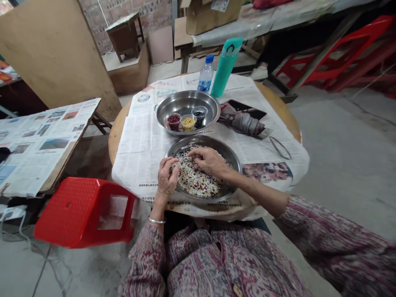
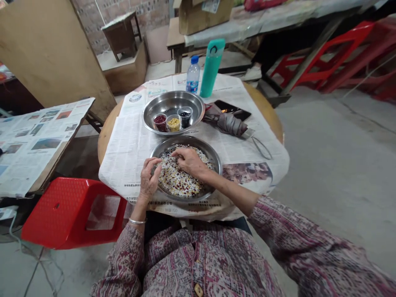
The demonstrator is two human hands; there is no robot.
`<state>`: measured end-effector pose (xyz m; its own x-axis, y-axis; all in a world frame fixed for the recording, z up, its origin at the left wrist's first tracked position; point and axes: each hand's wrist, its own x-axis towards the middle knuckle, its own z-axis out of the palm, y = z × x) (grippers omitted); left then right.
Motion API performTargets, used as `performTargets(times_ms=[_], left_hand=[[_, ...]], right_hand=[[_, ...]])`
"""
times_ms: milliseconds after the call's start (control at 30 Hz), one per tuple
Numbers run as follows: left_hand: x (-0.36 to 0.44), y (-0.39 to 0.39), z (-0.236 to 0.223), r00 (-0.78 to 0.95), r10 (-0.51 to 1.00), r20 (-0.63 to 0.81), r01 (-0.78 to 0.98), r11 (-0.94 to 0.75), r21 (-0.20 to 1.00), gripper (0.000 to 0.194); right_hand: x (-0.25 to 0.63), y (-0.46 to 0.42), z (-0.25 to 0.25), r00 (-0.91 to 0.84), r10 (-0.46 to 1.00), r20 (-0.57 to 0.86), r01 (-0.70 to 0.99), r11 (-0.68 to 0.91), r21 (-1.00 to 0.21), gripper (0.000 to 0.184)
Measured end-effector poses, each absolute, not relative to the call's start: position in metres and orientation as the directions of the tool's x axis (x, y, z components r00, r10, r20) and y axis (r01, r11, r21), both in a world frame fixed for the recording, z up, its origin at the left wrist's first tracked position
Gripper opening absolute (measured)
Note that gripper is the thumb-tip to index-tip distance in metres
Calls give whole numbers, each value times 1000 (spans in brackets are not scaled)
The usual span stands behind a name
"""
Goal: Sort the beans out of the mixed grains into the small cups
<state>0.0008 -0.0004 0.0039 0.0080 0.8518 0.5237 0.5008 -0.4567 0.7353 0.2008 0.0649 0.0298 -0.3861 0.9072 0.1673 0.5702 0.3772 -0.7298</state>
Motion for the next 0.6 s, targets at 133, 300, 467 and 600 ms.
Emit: performTargets(times_ms=[133, 300, 467, 600], left_hand=[[2, -1, 4, 5, 859, 512, 505, -444, 740, 17], [1, -1, 4, 10, 863, 506, 518, -437, 735, 17], [1, -1, 4, 21, 853, 521, 527, -453, 719, 17], [1, -1, 4, 14, 854, 521, 535, -446, 717, 17]], right_hand=[[220, 70, 29, -420, 881, 218, 654, 461, -600, 31], [225, 53, 22, -571, 813, 112, 713, 558, -425, 71], [195, 48, 17, -631, 758, 166, 619, 621, -480, 32], [183, 57, 24, -556, 826, 90, 617, 484, -621, 24]])
